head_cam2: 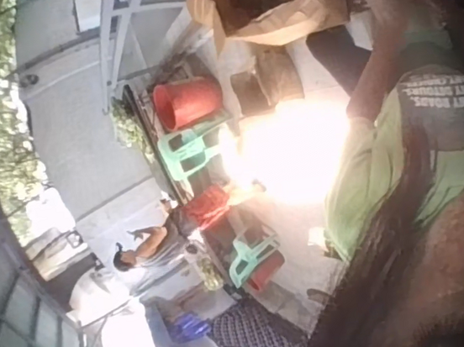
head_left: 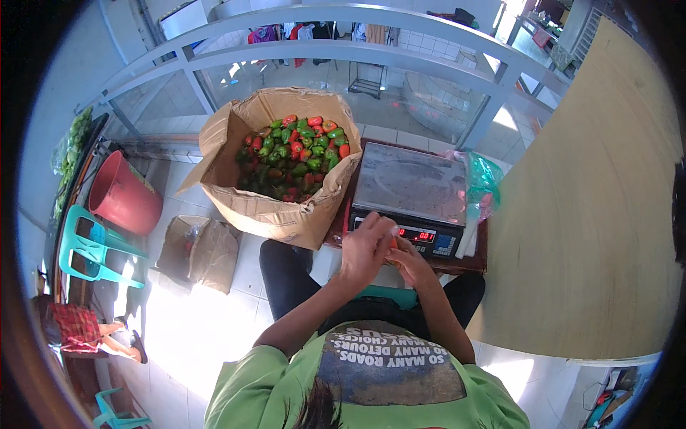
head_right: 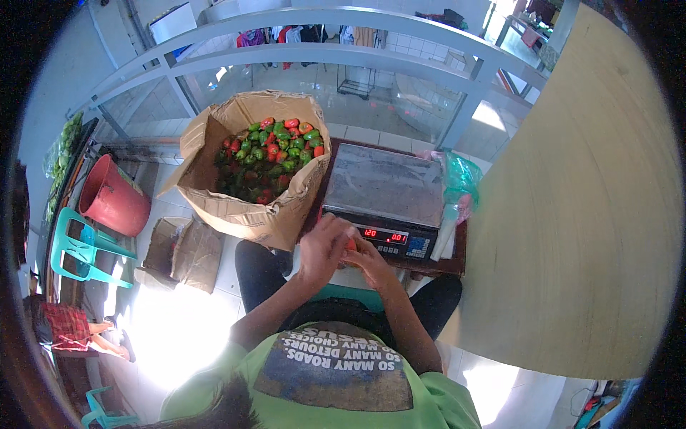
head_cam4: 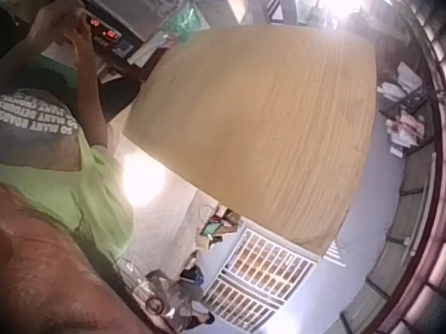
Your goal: The person prepares plastic bags and then places peppers from a cardboard box onto a scale, weighing and portioning them before putting them into the bags.
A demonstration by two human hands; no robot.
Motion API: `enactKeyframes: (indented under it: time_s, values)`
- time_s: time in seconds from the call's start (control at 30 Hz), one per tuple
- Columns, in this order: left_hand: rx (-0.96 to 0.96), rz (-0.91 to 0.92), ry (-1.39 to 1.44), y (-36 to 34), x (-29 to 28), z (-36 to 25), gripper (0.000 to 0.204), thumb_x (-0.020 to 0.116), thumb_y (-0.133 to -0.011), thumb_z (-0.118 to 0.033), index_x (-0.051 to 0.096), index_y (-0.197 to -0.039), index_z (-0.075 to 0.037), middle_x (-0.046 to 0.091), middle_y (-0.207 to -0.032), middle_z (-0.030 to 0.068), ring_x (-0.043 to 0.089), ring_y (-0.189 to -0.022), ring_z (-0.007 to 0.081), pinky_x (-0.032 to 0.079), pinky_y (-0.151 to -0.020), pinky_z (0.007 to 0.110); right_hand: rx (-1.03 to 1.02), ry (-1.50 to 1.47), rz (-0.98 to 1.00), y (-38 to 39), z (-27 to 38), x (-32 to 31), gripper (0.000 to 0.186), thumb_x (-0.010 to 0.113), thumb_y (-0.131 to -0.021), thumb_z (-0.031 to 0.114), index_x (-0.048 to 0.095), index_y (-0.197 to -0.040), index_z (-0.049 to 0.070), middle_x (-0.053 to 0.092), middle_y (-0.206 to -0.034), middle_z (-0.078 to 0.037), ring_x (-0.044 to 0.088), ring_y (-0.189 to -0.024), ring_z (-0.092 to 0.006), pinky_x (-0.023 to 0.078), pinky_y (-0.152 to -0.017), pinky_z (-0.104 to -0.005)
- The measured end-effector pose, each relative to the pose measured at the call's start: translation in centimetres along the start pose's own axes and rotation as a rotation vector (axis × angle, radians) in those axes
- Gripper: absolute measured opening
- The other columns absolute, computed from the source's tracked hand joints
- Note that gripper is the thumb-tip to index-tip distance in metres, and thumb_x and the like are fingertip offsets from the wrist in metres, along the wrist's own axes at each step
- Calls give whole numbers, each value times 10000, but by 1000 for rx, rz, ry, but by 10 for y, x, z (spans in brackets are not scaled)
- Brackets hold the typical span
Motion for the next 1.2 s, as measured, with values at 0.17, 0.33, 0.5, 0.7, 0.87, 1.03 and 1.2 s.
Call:
enactKeyframes:
  time_s: [0.17, 0.33, 0.5, 0.7, 0.87, 1.03, 1.2]
  values:
    - [49, 38, -55, 11, 7, 11, 129, 509, -793, -49, 570, -907, -43, 546, -808, 116, 577, -700, 305, 460, -585, 349, 163, 6, -130, 2, -17, -5, 373, 602, -823, 174, 448, -1139, 50, 511, -1003, -23, 508, -972, -125, 421, -848, -277]
    - [117, 76, -19, 16, 10, 5, 120, 499, -801, -31, 565, -901, -23, 563, -816, 126, 583, -704, 288, 465, -610, 328, 31, 442, -109, 1, -31, -19, 343, 567, -844, 180, 429, -1133, 57, 504, -1012, -95, 543, -894, -198, 447, -728, -315]
    - [-92, -104, 166, 11, -14, 38, 100, 489, -812, -38, 547, -891, -17, 564, -773, 139, 577, -711, 301, 455, -617, 324, -569, 1467, -142, 21, 66, 70, 258, 580, -825, 200, 481, -989, 27, 533, -861, -146, 555, -711, -293, 429, -594, -377]
    - [73, -206, 15, -14, -44, 28, 91, 506, -856, -70, 549, -851, 9, 510, -628, 42, 475, -521, 80, 369, -474, 227, -438, 1543, -111, 23, 120, 70, 193, 590, -792, 168, 484, -741, 14, 504, -636, -108, 534, -612, -290, 414, -552, -381]
    - [-100, -27, 145, -34, -45, -1, 56, 544, -798, -54, 533, -818, -4, 495, -652, 119, 499, -569, 220, 394, -530, 301, -611, 1652, -111, 18, 155, 105, 151, 573, -796, 169, 488, -787, 45, 521, -654, -89, 551, -612, -273, 415, -520, -366]
    - [14, 45, 166, -38, -34, -21, 62, 537, -807, -42, 523, -835, 12, 500, -667, 108, 490, -558, 172, 383, -508, 275, -807, 1639, -170, 22, 189, 112, 155, 568, -798, 167, 524, -922, 86, 572, -662, -94, 582, -586, -273, 430, -500, -357]
    - [14, 141, 383, -52, -33, -30, 49, 537, -833, -34, 524, -866, -1, 494, -757, -10, 426, -622, 24, 338, -515, 188, -297, 1725, -184, 7, 174, 96, 202, 595, -770, 177, 541, -928, 63, 584, -643, -114, 585, -606, -306, 433, -535, -390]
Point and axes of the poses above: each hand's wrist, its own y-axis away from the middle knuckle, its own x-axis out of the palm, z = x × y, the point moved 7 cm from there along -y, towards the middle knuckle
